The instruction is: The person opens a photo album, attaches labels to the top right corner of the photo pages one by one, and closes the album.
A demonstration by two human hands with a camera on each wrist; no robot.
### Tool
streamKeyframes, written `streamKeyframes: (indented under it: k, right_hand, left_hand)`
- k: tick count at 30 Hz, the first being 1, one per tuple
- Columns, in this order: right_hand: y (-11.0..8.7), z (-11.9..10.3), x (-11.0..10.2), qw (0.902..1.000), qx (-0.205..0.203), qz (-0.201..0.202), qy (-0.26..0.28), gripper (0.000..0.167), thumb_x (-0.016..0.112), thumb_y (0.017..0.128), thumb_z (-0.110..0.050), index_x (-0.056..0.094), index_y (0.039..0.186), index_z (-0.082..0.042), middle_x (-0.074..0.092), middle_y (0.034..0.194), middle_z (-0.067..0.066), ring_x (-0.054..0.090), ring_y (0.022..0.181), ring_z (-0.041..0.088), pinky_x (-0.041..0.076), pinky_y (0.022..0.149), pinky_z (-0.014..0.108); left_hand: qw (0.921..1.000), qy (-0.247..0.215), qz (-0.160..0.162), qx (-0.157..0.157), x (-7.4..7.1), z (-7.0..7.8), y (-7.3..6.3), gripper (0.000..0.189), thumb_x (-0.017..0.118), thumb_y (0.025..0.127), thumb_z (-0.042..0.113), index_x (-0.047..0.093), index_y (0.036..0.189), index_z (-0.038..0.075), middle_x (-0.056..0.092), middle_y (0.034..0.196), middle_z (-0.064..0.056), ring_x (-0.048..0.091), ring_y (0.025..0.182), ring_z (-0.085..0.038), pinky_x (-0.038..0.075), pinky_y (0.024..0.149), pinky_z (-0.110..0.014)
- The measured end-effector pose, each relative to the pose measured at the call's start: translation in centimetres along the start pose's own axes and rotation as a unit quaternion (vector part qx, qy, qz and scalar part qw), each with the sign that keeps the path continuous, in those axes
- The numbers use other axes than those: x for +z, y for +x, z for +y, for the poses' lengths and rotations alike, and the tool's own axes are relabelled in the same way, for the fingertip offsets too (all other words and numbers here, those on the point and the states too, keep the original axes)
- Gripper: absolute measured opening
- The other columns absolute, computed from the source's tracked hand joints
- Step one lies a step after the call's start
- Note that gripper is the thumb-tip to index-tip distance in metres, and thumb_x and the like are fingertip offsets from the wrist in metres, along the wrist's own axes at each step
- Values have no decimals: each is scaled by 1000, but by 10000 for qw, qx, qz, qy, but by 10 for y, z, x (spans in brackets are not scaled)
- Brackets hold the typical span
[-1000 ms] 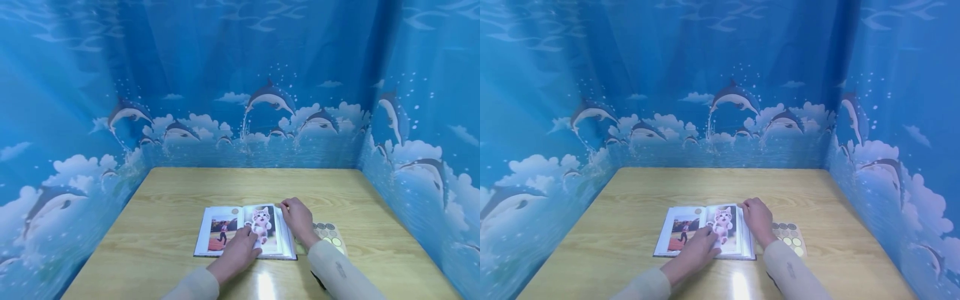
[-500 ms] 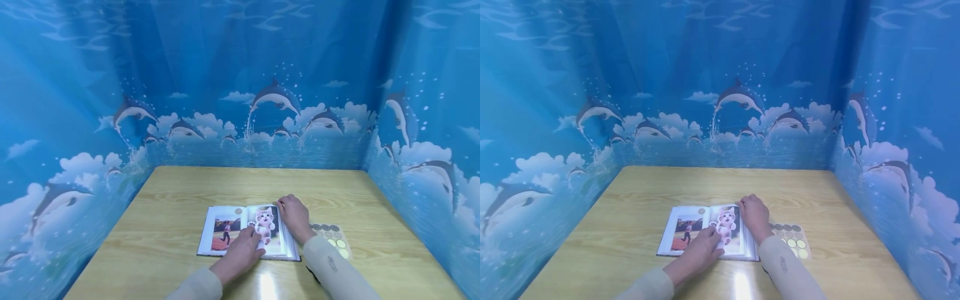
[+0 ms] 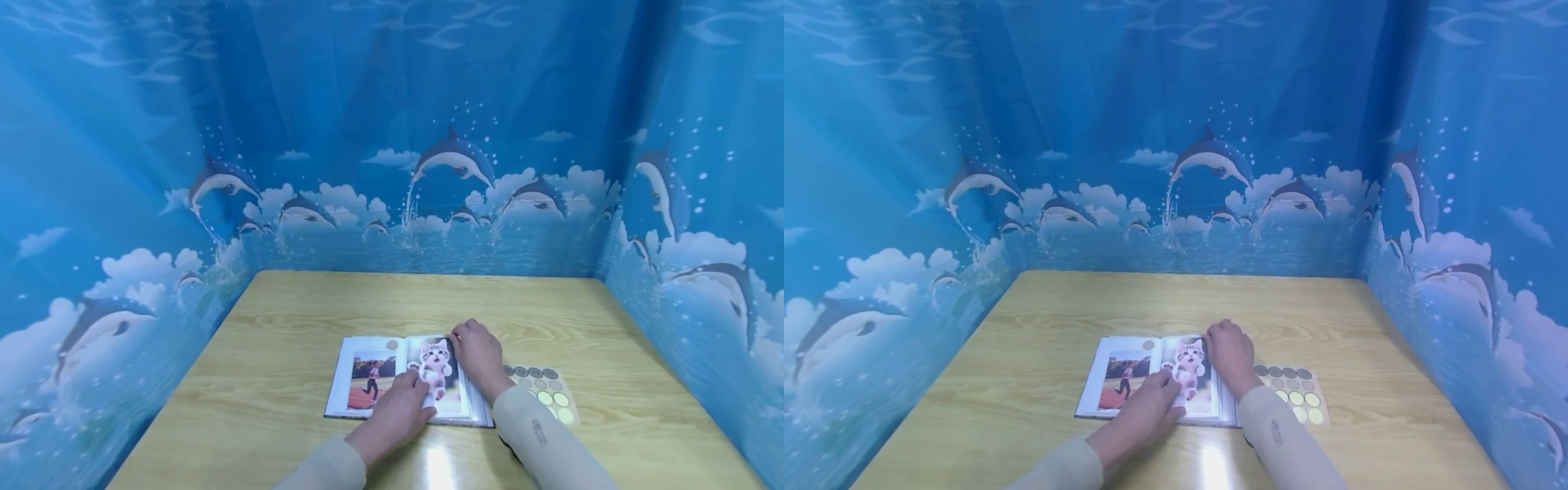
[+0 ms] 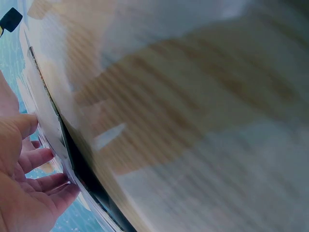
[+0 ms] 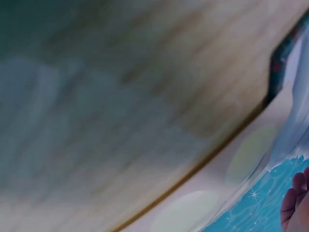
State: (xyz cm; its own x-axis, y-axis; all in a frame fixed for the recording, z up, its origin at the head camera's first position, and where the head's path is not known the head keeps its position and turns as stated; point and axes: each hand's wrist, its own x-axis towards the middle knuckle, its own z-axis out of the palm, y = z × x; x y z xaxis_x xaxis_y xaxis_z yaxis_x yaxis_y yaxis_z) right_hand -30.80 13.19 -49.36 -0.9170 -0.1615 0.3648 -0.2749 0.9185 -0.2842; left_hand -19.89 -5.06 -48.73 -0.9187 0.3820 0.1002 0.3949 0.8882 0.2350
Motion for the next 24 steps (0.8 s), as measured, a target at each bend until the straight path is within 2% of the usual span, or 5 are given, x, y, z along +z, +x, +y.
streamKeyframes:
  k: [3, 8, 14, 19, 24]
  right_hand:
    - [-3, 1, 2, 9997, -188, -5, -166, 16, 68, 95, -25, 74, 101, -11, 65, 97, 7, 63, 87, 24, 57, 74, 43]
    - [-6, 1, 3, 9993, -193, -142, -281, 16, 70, 93, -25, 75, 102, -13, 63, 96, 5, 60, 86, 22, 56, 74, 39]
    - [-11, 2, 2, 9975, -492, -172, -482, 18, 69, 93, -23, 75, 105, -11, 64, 100, 7, 61, 89, 24, 54, 77, 42]
    - [-20, 1, 0, 9909, -887, -255, -975, 29, 63, 96, -30, 71, 117, -11, 65, 115, 11, 60, 104, 29, 50, 87, 47]
    - [-30, -4, -5, 9843, -1081, -715, -1199, 50, 50, 101, -47, 61, 133, -11, 56, 136, 15, 51, 125, 35, 40, 102, 56]
  left_hand:
    - [10000, 12, 18, 18, -1, 0, 0, 49, 69, 91, 40, 63, 127, 7, 53, 135, -16, 54, 119, -29, 56, 88, -38]
    - [10000, 14, 5, 19, -2, 1, -1, 49, 69, 91, 40, 63, 127, 7, 53, 135, -16, 54, 120, -29, 56, 90, -38]
    - [10000, 28, -43, -6, 0, 1, -1, 50, 68, 92, 41, 62, 129, 7, 52, 137, -16, 53, 122, -29, 55, 92, -39]
    - [10000, -8, -58, -3, 0, 1, -1, 51, 68, 92, 41, 62, 130, 7, 50, 140, -17, 51, 125, -31, 53, 96, -40]
    - [10000, 37, -67, 14, 0, 0, 0, 51, 68, 92, 41, 62, 130, 7, 50, 140, -17, 52, 124, -30, 54, 94, -41]
